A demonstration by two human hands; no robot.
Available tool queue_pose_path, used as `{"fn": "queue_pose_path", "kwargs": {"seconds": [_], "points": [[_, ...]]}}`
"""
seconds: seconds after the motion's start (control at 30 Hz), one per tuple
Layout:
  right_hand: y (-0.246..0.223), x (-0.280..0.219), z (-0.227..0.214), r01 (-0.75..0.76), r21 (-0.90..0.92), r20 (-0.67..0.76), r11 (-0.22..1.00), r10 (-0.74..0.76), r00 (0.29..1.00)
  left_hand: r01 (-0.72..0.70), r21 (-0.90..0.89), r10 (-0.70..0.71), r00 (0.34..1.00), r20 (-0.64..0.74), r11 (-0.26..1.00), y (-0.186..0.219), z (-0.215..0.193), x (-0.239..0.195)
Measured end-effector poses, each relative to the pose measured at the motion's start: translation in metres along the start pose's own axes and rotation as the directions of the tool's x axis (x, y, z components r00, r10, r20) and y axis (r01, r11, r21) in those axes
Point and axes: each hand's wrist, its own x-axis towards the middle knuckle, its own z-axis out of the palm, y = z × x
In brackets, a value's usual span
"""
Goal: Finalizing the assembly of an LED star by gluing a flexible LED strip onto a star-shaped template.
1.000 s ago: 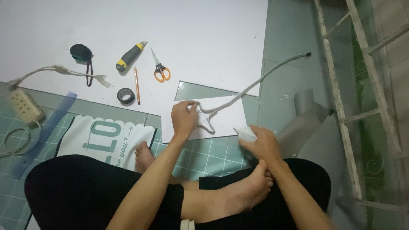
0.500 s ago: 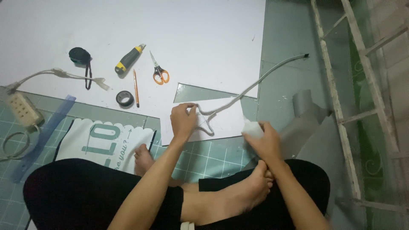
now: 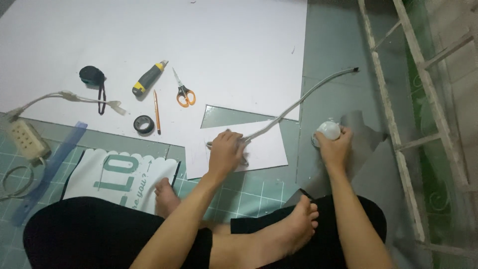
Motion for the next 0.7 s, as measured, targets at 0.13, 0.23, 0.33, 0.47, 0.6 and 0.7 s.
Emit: {"fn": "queue_pose_path", "kwargs": {"seconds": [0.13, 0.23, 0.33, 0.47, 0.6, 0.7], "points": [[-0.008, 0.002, 0.002, -0.002, -0.028, -0.009, 1.0, 0.002, 1.0, -0.089, 0.073, 0.092, 0.995, -0.034, 0.993, 0.014, -0.009, 0.002], [-0.027, -0.014, -0.005, 0.004, -0.103, -0.004, 0.995, -0.004, 1.0, -0.103, 0.028, 0.104, 0.993, -0.053, 0.994, 0.02, -0.006, 0.007], [-0.019, -0.01, 0.0, -0.003, -0.057, -0.026, 0.998, 0.002, 1.0, -0.098, -0.008, 0.098, 0.995, -0.034, 0.995, 0.013, 0.009, 0.01], [-0.018, -0.009, -0.001, -0.002, -0.02, 0.003, 1.0, 0.002, 1.0, -0.085, -0.007, 0.085, 0.996, -0.028, 0.996, 0.017, 0.007, 0.011], [-0.046, -0.027, -0.005, 0.024, -0.026, 0.04, 0.999, -0.023, 0.999, -0.067, -0.043, 0.066, 0.997, -0.027, 0.997, 0.014, 0.005, 0.01], [-0.043, -0.029, -0.003, 0.052, -0.027, 0.069, 0.998, -0.05, 0.996, -0.066, -0.077, 0.064, 0.998, -0.026, 0.995, 0.012, 0.006, 0.01]]}}
